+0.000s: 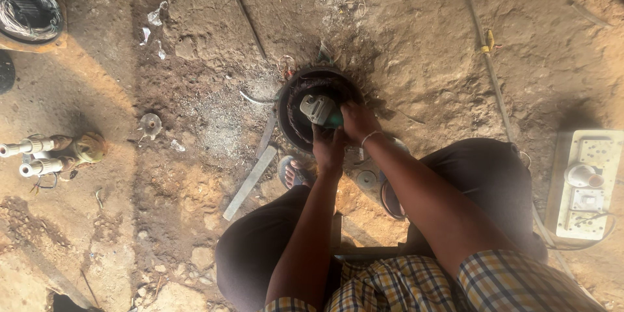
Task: The person sits on the ground and uses a handheld angle grinder to grind the inner surface of a cylindrical motor component. They repeatedly reposition the component and the tool to access different areas inside the cylinder.
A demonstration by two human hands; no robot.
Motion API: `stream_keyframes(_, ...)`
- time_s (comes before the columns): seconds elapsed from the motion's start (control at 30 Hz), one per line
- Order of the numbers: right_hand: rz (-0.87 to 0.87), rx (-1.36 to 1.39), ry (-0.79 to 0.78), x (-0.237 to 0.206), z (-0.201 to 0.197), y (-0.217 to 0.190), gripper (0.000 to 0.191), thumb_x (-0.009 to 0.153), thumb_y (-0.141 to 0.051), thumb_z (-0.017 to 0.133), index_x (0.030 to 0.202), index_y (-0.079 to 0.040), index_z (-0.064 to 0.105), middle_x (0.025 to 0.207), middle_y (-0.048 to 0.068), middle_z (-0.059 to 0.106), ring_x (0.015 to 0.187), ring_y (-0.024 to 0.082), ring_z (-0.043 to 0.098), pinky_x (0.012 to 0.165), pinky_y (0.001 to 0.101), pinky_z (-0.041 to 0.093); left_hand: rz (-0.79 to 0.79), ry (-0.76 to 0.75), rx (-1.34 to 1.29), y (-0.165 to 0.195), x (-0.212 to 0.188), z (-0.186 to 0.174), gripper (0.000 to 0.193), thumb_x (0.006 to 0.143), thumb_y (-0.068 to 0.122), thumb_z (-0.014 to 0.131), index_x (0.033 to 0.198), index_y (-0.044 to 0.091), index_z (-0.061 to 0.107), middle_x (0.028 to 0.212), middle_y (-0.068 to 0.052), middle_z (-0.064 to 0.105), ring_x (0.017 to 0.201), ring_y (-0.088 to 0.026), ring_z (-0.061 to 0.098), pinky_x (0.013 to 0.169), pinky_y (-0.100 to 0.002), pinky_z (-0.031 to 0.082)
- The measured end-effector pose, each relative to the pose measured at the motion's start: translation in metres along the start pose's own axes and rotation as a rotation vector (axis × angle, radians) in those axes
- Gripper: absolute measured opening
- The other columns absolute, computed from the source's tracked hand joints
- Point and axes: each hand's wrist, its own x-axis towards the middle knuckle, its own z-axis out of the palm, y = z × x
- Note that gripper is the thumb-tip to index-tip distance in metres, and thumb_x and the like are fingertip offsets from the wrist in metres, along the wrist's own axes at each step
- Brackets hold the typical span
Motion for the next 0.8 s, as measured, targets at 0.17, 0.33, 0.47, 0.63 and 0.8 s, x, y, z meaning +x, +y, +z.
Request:
stream_keyframes(0.17,-0.014,0.0,0.025,0.0005,0.0022,0.0018,0.035,0.082,-0.02,0.079,0.108,-0.002,0.064,0.118,0.019,0.066,0.111,0.04,0.064,0.094,0.0502,0.054,0.016,-0.005,0.031,-0.001,-0.001,-0.0005,0.064,0.094,0.009,0.066,0.152,0.008,0.038,0.11,-0.015,0.074,0.087,-0.018,0.071,0.07,-0.032,0.059)
stream_keyframes(0.33,-0.018,-0.006,0.038,0.0,0.0044,0.0029,0.034,0.083,-0.021,0.078,0.109,-0.003,0.065,0.119,0.018,0.066,0.112,0.04,0.064,0.093,0.0505,0.054,-0.016,0.003,0.006,-0.0015,-0.0002,-0.0004,0.063,0.092,0.009,0.066,0.148,0.008,0.038,0.11,-0.014,0.073,0.086,-0.018,0.071,0.069,-0.032,0.061)
stream_keyframes(0.47,-0.022,-0.006,0.032,0.0007,0.0034,0.0026,0.037,0.082,-0.021,0.078,0.111,-0.003,0.065,0.12,0.018,0.065,0.113,0.04,0.064,0.094,0.0509,0.054,-0.017,-0.005,0.014,-0.003,0.0008,-0.0011,0.06,0.092,0.01,0.066,0.146,0.005,0.041,0.109,-0.014,0.074,0.086,-0.019,0.072,0.069,-0.032,0.061)
stream_keyframes(0.63,0.021,-0.017,-0.03,-0.0009,-0.0007,-0.0008,0.039,0.081,-0.021,0.078,0.114,-0.004,0.064,0.124,0.017,0.063,0.118,0.039,0.061,0.096,0.0538,0.052,0.001,0.006,0.061,-0.0041,0.0016,-0.0014,0.069,0.093,0.012,0.068,0.154,0.007,0.035,0.114,-0.016,0.074,0.092,-0.02,0.072,0.073,-0.033,0.06)
stream_keyframes(0.8,0.039,-0.032,-0.058,-0.0008,-0.0022,-0.0019,0.04,0.083,-0.021,0.077,0.116,-0.004,0.063,0.125,0.016,0.063,0.12,0.039,0.06,0.097,0.0542,0.052,-0.013,0.01,0.076,-0.0034,0.0013,-0.0012,0.073,0.093,0.013,0.068,0.155,0.007,0.03,0.115,-0.017,0.074,0.094,-0.021,0.072,0.075,-0.034,0.06)
